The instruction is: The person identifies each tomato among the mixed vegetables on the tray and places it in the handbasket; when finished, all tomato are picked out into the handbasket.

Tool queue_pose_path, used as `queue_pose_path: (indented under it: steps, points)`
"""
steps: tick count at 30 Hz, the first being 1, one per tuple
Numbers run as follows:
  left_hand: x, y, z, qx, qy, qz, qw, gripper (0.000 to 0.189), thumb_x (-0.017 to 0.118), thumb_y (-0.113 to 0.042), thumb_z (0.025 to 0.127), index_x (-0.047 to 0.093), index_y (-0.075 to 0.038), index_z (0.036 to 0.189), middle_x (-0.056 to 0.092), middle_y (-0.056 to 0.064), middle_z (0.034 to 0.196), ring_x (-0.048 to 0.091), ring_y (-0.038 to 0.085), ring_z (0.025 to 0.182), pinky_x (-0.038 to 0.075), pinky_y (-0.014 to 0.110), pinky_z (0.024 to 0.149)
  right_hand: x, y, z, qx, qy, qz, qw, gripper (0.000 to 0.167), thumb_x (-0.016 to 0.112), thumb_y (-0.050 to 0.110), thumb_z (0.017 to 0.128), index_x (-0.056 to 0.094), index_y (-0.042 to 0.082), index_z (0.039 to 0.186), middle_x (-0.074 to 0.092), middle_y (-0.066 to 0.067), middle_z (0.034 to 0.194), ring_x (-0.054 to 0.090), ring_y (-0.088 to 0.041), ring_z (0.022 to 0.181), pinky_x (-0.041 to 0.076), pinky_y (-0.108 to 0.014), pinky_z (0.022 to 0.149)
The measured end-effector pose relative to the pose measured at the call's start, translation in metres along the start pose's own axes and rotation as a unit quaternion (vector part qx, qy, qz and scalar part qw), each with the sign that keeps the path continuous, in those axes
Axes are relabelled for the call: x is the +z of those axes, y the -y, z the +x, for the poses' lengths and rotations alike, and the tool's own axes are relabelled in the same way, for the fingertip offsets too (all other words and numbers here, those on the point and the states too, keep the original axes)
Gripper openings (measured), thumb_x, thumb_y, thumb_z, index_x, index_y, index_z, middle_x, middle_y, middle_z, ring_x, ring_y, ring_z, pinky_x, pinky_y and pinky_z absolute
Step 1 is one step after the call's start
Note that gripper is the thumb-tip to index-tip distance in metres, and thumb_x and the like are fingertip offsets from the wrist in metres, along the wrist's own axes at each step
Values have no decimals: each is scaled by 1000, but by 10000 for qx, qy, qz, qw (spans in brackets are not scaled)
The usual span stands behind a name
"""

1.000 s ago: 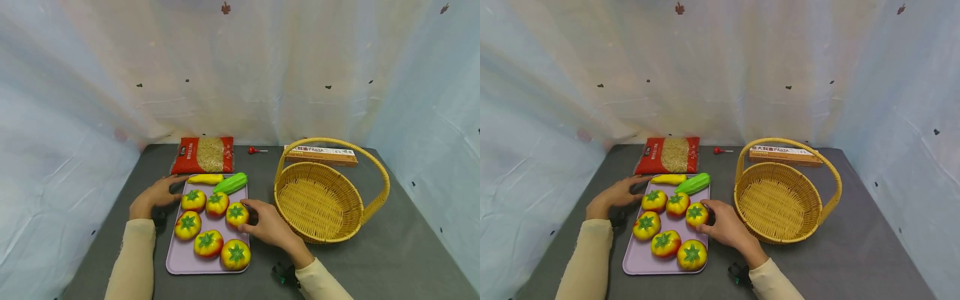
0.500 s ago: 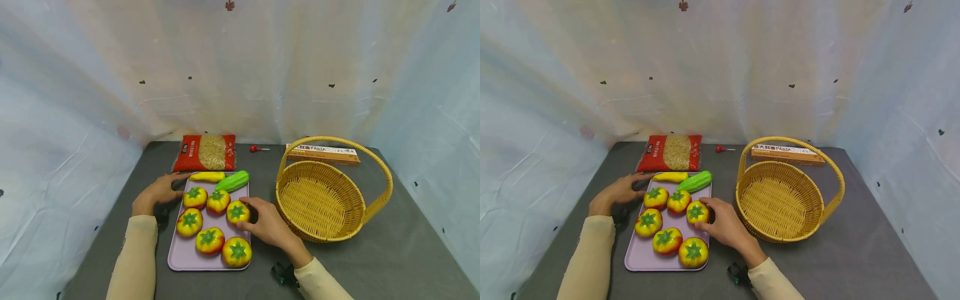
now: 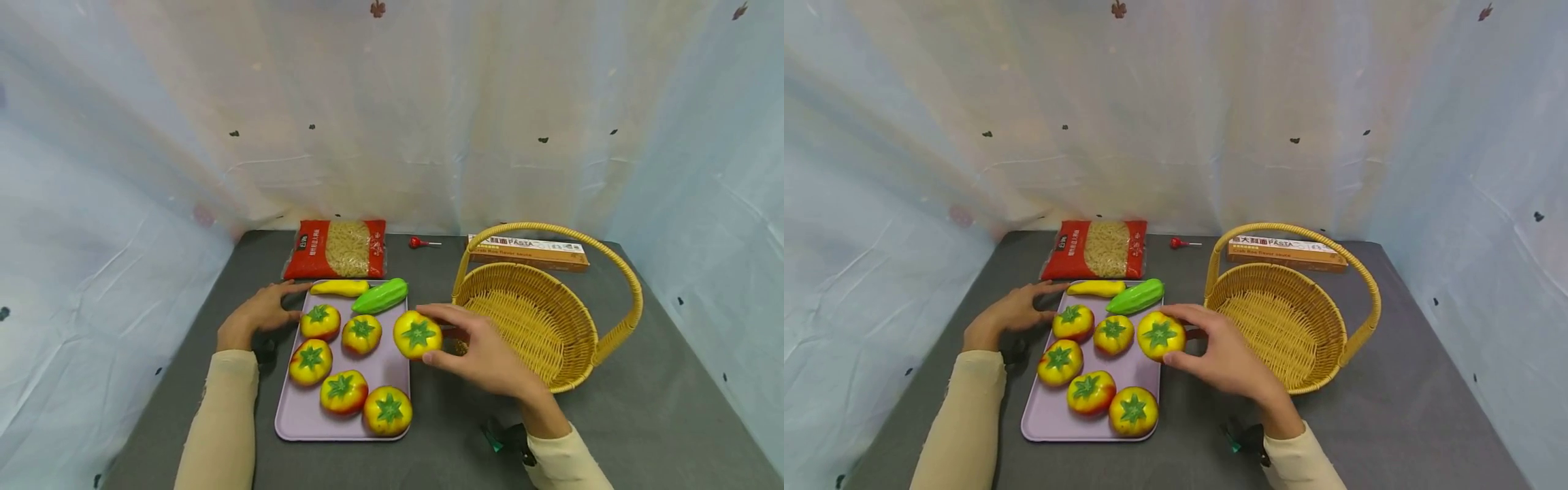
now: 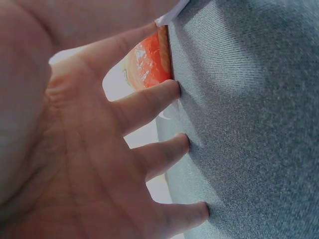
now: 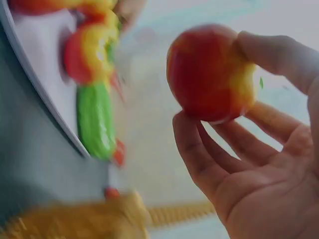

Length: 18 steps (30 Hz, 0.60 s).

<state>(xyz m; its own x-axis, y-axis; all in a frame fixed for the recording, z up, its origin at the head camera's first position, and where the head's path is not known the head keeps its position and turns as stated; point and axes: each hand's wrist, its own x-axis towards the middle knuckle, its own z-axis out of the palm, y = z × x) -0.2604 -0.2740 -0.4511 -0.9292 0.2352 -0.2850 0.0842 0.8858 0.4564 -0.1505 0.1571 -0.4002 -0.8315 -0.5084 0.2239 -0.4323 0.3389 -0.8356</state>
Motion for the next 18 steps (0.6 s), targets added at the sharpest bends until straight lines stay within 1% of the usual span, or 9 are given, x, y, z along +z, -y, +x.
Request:
queue_pose_path:
  steps: [2,4,9,11,13,16,18]
  points:
    - [-1,-1,-1,-4,16,21,10000,76,79,-35,101,45,-25,169,28,29,177,17,67,160,19,86,123,-16,0,-8,39,-84,22,10000,61,87,19,96,64,21,153,67,0,150,69,-16,124,61,-29,106]
    - [-1,-2,-1,-22,30,22,10000,76,79,-36,101,45,-25,169,28,29,177,18,66,160,20,85,123,-32,-2,-18,97,-150,132,9998,61,85,15,97,63,19,154,66,-3,150,69,-15,126,59,-25,107]
    - [-1,-2,0,-11,45,19,10000,77,79,-36,101,45,-25,169,28,29,177,19,66,160,20,85,123,-66,-14,-41,147,-334,457,9983,61,79,0,99,60,8,156,64,-15,152,70,-10,128,58,-22,106]
    - [-1,-1,1,-19,51,20,10000,77,78,-36,102,44,-25,169,27,29,177,19,65,160,20,85,123,-75,-20,-48,135,-450,377,9982,61,77,-3,99,59,7,156,63,-16,152,70,-8,127,58,-20,105]
    - [0,0,1,-50,54,1,10000,77,78,-36,102,44,-26,170,27,28,178,18,65,160,19,86,123,-81,-25,-53,152,-565,257,9980,61,76,-4,99,59,7,156,64,-13,152,69,-7,127,58,-19,105]
    - [1,1,2,-77,56,-16,10000,76,77,-36,102,44,-27,170,27,28,178,17,65,161,18,86,123,-85,-31,-57,294,-685,155,9971,59,76,-1,101,60,9,156,65,-7,150,70,-5,126,59,-19,103]
    - [2,2,2,-81,51,-35,9999,76,77,-36,102,44,-27,170,27,29,178,16,65,161,18,86,123,-85,-35,-58,418,-713,222,9963,57,75,1,102,60,9,156,65,-8,150,70,-6,125,60,-20,101]
